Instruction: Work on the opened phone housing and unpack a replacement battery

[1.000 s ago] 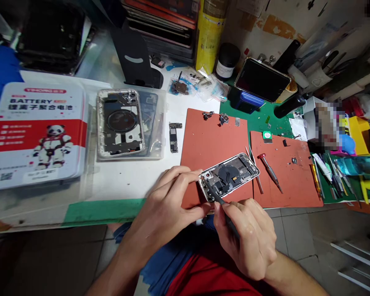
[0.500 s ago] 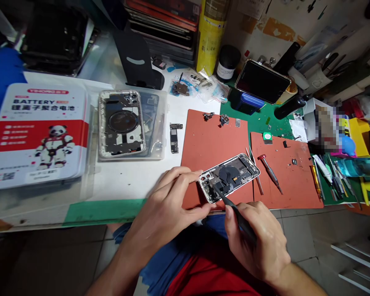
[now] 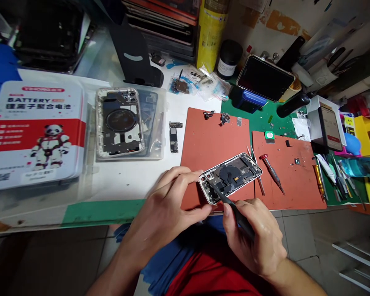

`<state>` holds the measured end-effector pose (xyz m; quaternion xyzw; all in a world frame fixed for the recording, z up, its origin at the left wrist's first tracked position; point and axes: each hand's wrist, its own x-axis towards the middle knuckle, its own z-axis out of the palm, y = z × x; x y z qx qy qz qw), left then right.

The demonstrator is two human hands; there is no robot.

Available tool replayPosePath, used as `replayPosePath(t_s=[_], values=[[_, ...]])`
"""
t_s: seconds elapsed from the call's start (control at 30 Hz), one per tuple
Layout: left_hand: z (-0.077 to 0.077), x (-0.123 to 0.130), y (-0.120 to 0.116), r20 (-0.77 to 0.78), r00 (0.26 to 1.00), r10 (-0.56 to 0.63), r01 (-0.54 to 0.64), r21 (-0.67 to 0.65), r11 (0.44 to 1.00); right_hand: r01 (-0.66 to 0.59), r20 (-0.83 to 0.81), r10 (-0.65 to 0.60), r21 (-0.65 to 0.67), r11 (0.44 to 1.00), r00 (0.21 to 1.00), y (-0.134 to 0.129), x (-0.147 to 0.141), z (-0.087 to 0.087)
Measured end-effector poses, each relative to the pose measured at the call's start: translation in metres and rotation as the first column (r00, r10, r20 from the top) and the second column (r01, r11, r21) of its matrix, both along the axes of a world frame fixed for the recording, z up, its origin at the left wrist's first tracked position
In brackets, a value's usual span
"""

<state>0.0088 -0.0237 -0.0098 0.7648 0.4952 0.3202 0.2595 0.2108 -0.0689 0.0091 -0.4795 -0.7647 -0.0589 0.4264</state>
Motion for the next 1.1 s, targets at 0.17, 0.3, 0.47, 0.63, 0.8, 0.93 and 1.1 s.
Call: replayPosePath(t_s=[0.17,0.3,0.47,0.63,0.8,0.93,1.1], values=[[0.001,0.001,0.000,0.003,1.000,0.005,-0.005,-0.011,1.000,0.016,0.012,-0.016,-0.010,1.000,1.000,0.000,-0.001,0.000],[0.001,0.000,0.000,0.004,1.000,0.002,-0.002,-0.011,1.000,0.017,0.020,-0.018,0.016,1.000,1.000,0.001,-0.002,0.001],[0.001,0.000,0.001,-0.003,1.000,0.000,0.000,-0.008,1.000,0.016,0.039,-0.016,-0.013,1.000,0.999,0.001,-0.001,0.004],[0.001,0.001,0.000,0.016,1.000,-0.002,0.002,0.003,1.000,-0.070,0.068,0.079,-0.129,0.989,0.995,-0.001,0.002,0.010],[0.000,0.000,0.000,0.024,1.000,-0.010,0.011,-0.022,1.000,-0.157,0.096,0.167,-0.101,0.982,0.981,0.002,0.003,0.012],[0.000,-0.001,0.000,0.027,0.999,-0.020,0.021,-0.019,1.000,-0.111,0.145,0.105,0.035,0.993,0.984,0.007,0.001,0.011],[0.001,0.000,0.001,0.020,1.000,-0.019,0.019,-0.009,1.000,-0.060,0.139,0.057,0.019,0.998,0.989,0.009,0.000,0.013]])
